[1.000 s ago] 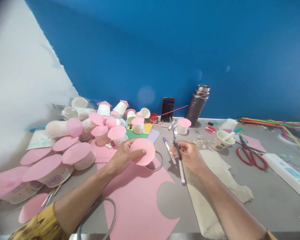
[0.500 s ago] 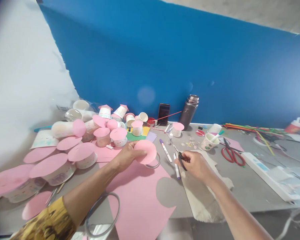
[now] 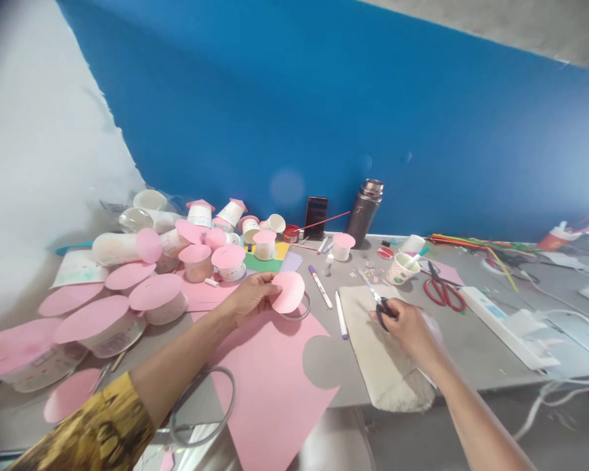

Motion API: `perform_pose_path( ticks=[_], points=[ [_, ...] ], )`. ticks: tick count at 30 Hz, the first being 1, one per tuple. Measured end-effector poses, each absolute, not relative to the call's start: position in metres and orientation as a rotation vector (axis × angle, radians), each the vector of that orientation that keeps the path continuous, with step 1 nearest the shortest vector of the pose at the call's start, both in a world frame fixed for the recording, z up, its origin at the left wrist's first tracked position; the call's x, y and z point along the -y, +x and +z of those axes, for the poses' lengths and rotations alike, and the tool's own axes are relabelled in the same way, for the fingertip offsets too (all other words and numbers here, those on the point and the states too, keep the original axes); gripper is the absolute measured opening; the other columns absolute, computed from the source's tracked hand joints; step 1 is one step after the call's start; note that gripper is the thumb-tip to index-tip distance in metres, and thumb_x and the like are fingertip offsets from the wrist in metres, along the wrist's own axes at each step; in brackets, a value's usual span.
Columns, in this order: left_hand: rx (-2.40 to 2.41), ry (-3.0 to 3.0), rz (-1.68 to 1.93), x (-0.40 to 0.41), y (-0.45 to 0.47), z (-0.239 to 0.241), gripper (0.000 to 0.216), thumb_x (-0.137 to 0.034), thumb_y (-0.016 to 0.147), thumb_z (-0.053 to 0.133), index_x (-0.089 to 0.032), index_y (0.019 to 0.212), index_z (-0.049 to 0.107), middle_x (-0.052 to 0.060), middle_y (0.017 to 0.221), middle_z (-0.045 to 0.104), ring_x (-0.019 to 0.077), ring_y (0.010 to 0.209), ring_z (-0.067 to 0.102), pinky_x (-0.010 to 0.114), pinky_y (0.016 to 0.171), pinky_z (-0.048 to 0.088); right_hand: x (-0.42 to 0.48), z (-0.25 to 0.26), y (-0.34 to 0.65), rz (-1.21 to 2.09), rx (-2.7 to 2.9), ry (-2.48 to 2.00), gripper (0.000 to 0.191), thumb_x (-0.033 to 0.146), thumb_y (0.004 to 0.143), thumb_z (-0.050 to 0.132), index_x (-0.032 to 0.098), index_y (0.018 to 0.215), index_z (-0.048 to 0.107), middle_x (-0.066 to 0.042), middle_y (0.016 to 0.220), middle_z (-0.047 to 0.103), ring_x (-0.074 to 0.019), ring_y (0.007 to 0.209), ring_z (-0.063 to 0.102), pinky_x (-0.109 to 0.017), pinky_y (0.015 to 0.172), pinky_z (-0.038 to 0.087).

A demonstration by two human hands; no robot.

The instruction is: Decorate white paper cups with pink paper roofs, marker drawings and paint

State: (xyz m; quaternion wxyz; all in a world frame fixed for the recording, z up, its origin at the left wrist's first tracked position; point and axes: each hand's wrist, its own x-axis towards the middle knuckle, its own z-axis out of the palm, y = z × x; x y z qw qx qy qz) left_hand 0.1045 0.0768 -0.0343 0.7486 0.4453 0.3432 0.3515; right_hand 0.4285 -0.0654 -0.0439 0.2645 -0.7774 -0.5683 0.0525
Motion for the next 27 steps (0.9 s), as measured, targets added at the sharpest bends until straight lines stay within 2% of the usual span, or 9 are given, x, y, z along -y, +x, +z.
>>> perform_pose_path(
  ticks=[4,8,11,14,16,18,21,24,27],
  points=[
    [-0.762,1.022,0.79,-0.073,0.105,-0.033,0.036,-0.024,0.058,0.089,-0.012,0.088,0.073,0.003,0.078,0.072,0.0165,0.068,0.066,0.029,0.064,0.052,0.035,-0.031,0.382,0.567,1.54,-1.711,0.033,0.052,0.079,0.073,0.019,0.079,0.071,-0.003,0.072,0.071,-0.0187,0.065,0.06,-0.029,0.06,0.046],
    [-0.742,1.024,0.792,-0.073,0.105,-0.031,0.038,-0.028,0.058,0.09,-0.012,0.089,0.074,0.002,0.076,0.071,0.014,0.063,0.063,0.026,0.061,0.048,-0.009,-0.021,0.343,0.432,1.724,-1.433,0.043,0.03,0.072,0.074,0.021,0.113,0.073,-0.007,0.105,0.076,-0.02,0.079,0.065,-0.03,0.068,0.05],
    [-0.74,1.003,0.792,-0.075,0.105,-0.035,0.035,-0.027,0.059,0.09,-0.013,0.087,0.074,0.002,0.075,0.072,0.0142,0.063,0.063,0.026,0.061,0.047,-0.028,-0.021,0.324,0.422,1.883,-1.176,0.051,0.015,0.068,0.062,0.023,0.117,0.069,-0.009,0.12,0.073,-0.0219,0.093,0.068,-0.031,0.074,0.052],
    [-0.785,1.064,0.8,-0.075,0.104,-0.039,0.034,-0.025,0.062,0.09,-0.012,0.09,0.075,0.003,0.076,0.071,0.0139,0.064,0.062,0.024,0.06,0.045,-0.03,-0.026,0.314,0.441,1.881,-1.146,0.038,0.013,0.064,0.058,0.023,0.099,0.069,-0.004,0.094,0.074,-0.0177,0.075,0.064,-0.03,0.071,0.05],
    [-0.761,1.127,0.816,-0.073,0.104,-0.038,0.033,-0.034,0.07,0.087,-0.011,0.091,0.076,0.004,0.077,0.07,0.0131,0.064,0.06,0.024,0.059,0.045,-0.028,-0.03,0.31,0.468,1.813,-1.215,0.022,0.017,0.068,0.061,0.023,0.089,0.067,-0.001,0.077,0.069,-0.0159,0.066,0.059,-0.029,0.068,0.049],
    [-0.661,1.161,0.805,-0.069,0.102,-0.035,0.042,-0.049,0.079,0.081,-0.011,0.096,0.076,0.007,0.082,0.07,0.0145,0.067,0.06,0.026,0.061,0.048,-0.027,-0.034,0.309,0.497,1.711,-1.297,0.012,0.025,0.073,0.066,0.023,0.085,0.064,0.0,0.072,0.067,-0.0159,0.064,0.057,-0.028,0.066,0.048],
    [-0.526,1.236,0.743,-0.064,0.101,-0.028,0.057,-0.061,0.08,0.079,-0.013,0.112,0.076,0.012,0.097,0.074,0.0216,0.082,0.067,0.03,0.068,0.053,-0.028,-0.039,0.309,0.526,1.6,-1.357,0.014,0.032,0.075,0.069,0.023,0.082,0.061,-0.003,0.075,0.068,-0.0163,0.065,0.057,-0.029,0.065,0.048],
    [-0.573,1.376,0.784,-0.062,0.104,-0.027,0.052,-0.044,0.075,0.088,-0.016,0.117,0.076,0.012,0.11,0.076,0.025,0.097,0.068,0.031,0.08,0.054,-0.029,-0.043,0.309,0.605,1.573,-1.373,0.016,0.033,0.075,0.07,0.022,0.081,0.06,-0.003,0.074,0.067,-0.0155,0.064,0.055,-0.028,0.061,0.046],
    [-0.685,1.411,0.862,-0.063,0.109,-0.03,0.042,-0.026,0.074,0.085,-0.016,0.114,0.076,0.009,0.106,0.076,0.0243,0.099,0.069,0.032,0.085,0.054,-0.029,-0.047,0.31,0.73,1.538,-1.392,0.021,0.034,0.073,0.074,0.022,0.084,0.062,0.0,0.07,0.064,-0.0139,0.06,0.053,-0.026,0.057,0.044]
  ],
)
